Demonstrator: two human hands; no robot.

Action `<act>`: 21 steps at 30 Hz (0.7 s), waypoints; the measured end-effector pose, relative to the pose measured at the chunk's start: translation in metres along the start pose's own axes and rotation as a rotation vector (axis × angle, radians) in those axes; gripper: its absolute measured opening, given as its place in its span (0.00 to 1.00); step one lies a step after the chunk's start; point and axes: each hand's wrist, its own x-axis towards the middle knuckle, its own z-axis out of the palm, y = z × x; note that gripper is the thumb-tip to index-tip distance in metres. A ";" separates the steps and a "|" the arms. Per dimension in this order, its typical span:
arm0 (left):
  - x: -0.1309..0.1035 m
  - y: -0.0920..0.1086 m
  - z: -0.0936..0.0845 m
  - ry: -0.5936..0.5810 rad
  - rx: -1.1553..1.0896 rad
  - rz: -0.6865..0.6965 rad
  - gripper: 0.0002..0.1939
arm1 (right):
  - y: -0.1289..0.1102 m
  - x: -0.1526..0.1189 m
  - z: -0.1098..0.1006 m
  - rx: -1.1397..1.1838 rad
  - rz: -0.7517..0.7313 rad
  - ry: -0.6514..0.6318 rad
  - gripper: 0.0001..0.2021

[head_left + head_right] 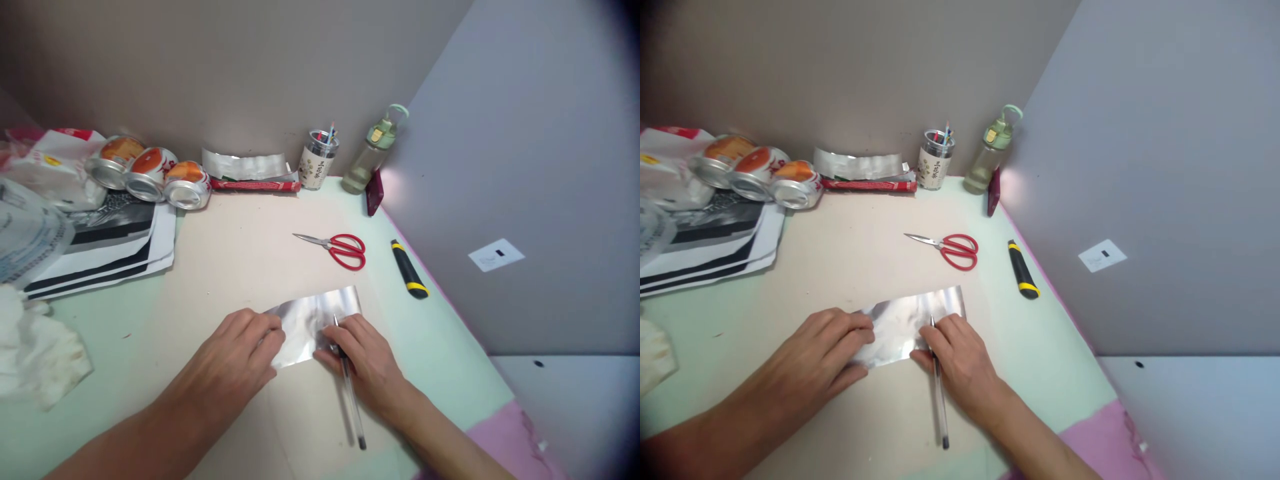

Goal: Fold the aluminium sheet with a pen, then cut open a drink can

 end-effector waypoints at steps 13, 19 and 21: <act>0.001 -0.002 0.001 -0.059 -0.036 -0.028 0.07 | 0.001 0.003 -0.001 0.023 0.019 -0.022 0.06; 0.001 -0.005 -0.001 -0.140 -0.152 -0.086 0.11 | 0.000 0.009 -0.009 0.122 0.000 -0.088 0.09; 0.000 -0.008 -0.001 -0.141 -0.205 -0.113 0.14 | 0.000 0.012 -0.011 0.185 0.002 -0.119 0.09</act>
